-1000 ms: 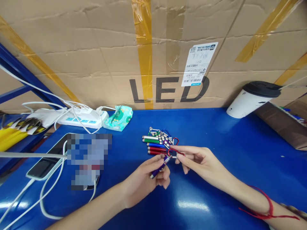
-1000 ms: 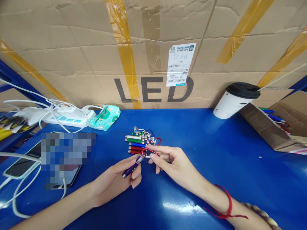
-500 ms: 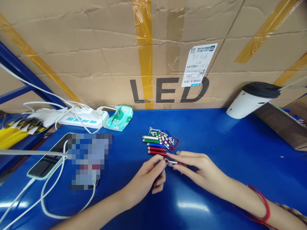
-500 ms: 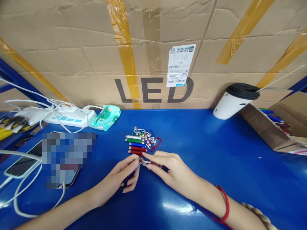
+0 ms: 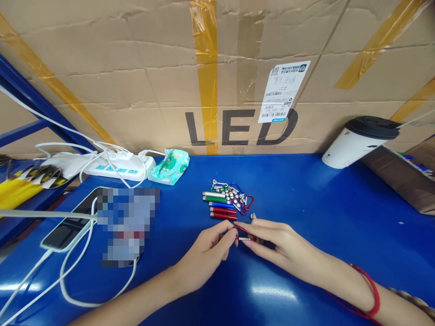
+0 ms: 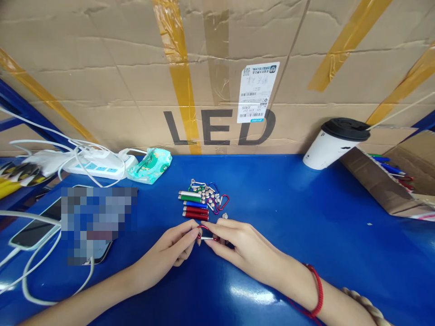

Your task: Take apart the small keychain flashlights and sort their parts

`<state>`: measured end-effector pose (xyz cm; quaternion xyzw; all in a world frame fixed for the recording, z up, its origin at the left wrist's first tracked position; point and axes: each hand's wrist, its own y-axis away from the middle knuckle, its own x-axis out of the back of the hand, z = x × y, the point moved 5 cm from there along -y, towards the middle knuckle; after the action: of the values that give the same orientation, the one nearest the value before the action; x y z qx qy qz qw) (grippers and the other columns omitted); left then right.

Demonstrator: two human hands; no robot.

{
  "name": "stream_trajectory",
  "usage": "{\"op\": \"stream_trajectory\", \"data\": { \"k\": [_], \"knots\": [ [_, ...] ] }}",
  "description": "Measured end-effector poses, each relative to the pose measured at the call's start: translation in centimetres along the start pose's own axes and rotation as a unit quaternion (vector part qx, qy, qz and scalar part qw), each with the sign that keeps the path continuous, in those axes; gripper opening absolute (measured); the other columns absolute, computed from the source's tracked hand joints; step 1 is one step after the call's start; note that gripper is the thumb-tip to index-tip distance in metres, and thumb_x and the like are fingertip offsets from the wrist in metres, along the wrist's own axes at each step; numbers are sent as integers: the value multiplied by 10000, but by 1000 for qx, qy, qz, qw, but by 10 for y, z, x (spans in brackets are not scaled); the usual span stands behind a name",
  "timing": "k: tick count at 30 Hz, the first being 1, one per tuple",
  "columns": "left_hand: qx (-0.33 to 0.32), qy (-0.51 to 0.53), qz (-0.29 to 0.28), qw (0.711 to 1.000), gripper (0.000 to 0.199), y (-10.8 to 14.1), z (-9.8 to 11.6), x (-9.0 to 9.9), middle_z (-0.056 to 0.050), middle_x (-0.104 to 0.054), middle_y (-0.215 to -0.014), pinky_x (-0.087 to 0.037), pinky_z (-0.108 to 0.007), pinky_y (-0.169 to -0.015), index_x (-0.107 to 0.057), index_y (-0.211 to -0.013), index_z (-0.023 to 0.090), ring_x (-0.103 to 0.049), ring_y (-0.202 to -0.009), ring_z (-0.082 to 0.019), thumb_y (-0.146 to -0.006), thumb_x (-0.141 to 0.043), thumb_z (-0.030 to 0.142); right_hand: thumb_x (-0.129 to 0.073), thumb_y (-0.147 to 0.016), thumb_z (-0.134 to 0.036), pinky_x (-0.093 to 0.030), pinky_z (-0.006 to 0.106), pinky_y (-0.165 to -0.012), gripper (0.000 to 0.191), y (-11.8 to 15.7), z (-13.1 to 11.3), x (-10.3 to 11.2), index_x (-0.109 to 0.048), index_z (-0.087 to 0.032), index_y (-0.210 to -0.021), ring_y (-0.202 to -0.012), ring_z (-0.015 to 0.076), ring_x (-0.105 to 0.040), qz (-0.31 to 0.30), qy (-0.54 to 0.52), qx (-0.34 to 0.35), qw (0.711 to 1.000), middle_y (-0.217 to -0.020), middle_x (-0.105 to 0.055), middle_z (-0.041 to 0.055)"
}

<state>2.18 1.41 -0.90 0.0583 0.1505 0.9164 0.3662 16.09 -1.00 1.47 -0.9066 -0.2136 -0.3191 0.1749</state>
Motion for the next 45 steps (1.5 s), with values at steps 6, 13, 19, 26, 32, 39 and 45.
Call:
{"op": "stream_trajectory", "data": {
  "k": [6,13,19,26,32,39,45],
  "knots": [
    [-3,-59,-4,998,355,-1,1,1,79,-317,-532,-208,-227,-469,-459,-742,186,-241,-473,-83,-893,-386,499,-437,-936,-308,-464,276,-628,267,0,0,-2,-631,-195,-1080,-678,154,-536,-16,15,-7,1000,-790,-584,41],
    [-42,-167,8,985,316,0,8,2,70,-308,-554,-211,-236,-496,-460,-727,183,-275,-509,-92,-918,-356,412,-409,-942,-306,-450,273,-613,264,2,0,-3,-643,-186,-957,-638,147,-506,-9,49,-20,999,-733,-529,32],
    [-36,-187,-9,982,283,2,13,-2,70,-309,-556,-207,-238,-500,-460,-745,185,-270,-509,-93,-924,-347,373,-374,-950,-289,-422,273,-570,293,2,-2,-3,-642,-180,-904,-599,147,-471,13,73,-13,997,-680,-500,22],
    [-60,-132,-5,989,273,2,6,-2,72,-316,-558,-228,-227,-489,-495,-882,190,-271,-506,-94,-930,-336,407,-406,-942,-304,-433,263,-560,301,3,0,8,-671,-165,-974,-598,148,-512,98,100,8,990,-696,-570,41],
    [-66,-147,-24,987,246,2,3,-4,79,-313,-530,-243,-214,-477,-545,-952,168,-286,-483,-82,-924,-379,348,-422,-942,-264,-465,232,-533,272,5,-1,15,-642,-160,-1063,-578,131,-534,187,137,62,971,-682,-591,29],
    [-79,-136,-22,987,245,1,1,-5,84,-318,-511,-239,-201,-462,-587,-944,161,-283,-458,-64,-916,-408,326,-418,-945,-238,-487,229,-552,240,7,-3,11,-639,-169,-1008,-607,130,-563,194,161,71,965,-737,-632,44],
    [-76,-151,-23,985,237,4,1,-8,85,-316,-509,-243,-197,-459,-583,-956,169,-284,-458,-68,-910,-409,322,-435,-936,-206,-467,224,-538,207,8,-5,10,-624,-164,-1009,-590,122,-527,204,135,68,967,-709,-589,26]
  ]
}}
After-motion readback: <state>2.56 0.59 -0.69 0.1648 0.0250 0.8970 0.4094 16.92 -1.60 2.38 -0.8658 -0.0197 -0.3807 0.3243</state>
